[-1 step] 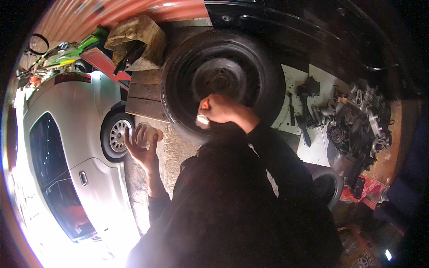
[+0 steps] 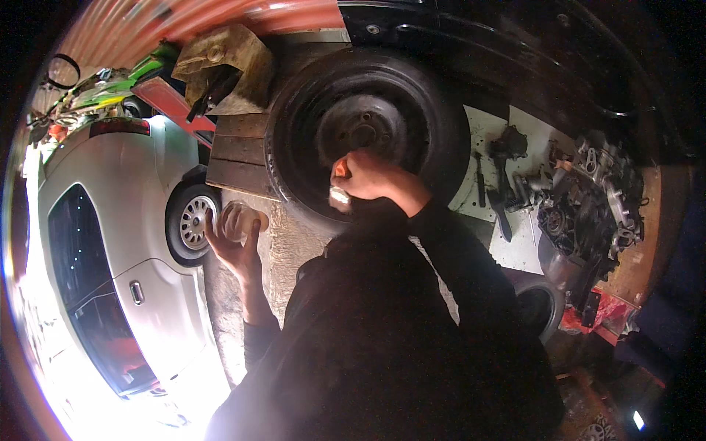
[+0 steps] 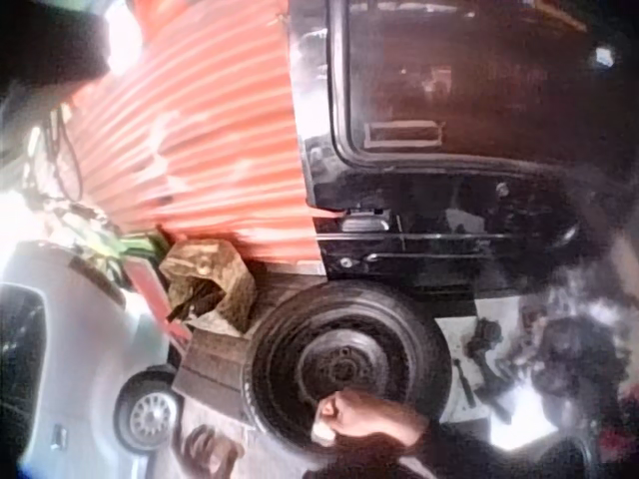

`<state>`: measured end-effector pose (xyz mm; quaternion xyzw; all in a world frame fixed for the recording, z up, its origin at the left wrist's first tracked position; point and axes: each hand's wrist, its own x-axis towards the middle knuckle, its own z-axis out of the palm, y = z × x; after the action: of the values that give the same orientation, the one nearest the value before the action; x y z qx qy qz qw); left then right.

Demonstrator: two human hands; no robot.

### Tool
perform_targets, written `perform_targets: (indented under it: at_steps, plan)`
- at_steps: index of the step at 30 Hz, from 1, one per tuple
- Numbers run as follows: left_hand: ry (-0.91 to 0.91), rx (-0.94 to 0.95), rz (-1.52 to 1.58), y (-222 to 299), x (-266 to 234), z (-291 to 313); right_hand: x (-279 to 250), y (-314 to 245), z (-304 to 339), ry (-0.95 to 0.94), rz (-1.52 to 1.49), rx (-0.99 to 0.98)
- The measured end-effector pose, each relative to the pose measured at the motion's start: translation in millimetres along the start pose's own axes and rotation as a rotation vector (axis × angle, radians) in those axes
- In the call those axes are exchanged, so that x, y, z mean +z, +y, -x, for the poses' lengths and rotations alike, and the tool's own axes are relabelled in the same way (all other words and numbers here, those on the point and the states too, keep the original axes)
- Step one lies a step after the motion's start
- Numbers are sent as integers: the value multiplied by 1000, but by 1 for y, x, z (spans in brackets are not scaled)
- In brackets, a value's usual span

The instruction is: The person paints the inner rim of a car tire with a small brush, repeatedly dipping the brush into a small container of paint and applying it to the metal surface.

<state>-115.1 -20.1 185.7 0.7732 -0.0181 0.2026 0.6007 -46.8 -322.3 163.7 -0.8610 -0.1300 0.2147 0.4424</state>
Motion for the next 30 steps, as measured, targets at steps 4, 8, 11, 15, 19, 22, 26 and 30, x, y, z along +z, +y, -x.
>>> perform_targets:
  at_steps: [4, 8, 11, 15, 19, 22, 26, 30]
  plan:
    - [-15, 18, 18, -11, 3, -10, 6, -5, -13, 220, -12, -99]
    - [-28, 3, 20, -12, 3, -13, 40, -1, -24, 215, -132, -156]
    - [-33, -3, 26, -18, -2, -17, 27, 1, -9, 117, -175, -137]
    - [-38, -7, 27, -22, -6, -19, -21, 12, 11, -103, -56, 95]
    - [-37, -12, 71, -27, -9, -19, -53, -10, 24, -137, 246, 217]
    - [-45, -29, 78, -27, -9, -21, -45, -20, 15, -127, 261, 171]
    - [-76, -59, 108, -26, -6, -24, -11, -27, -7, -25, 311, 45]
    - [-122, -50, 140, -24, 6, -28, 21, -35, -20, 147, 3, -146]
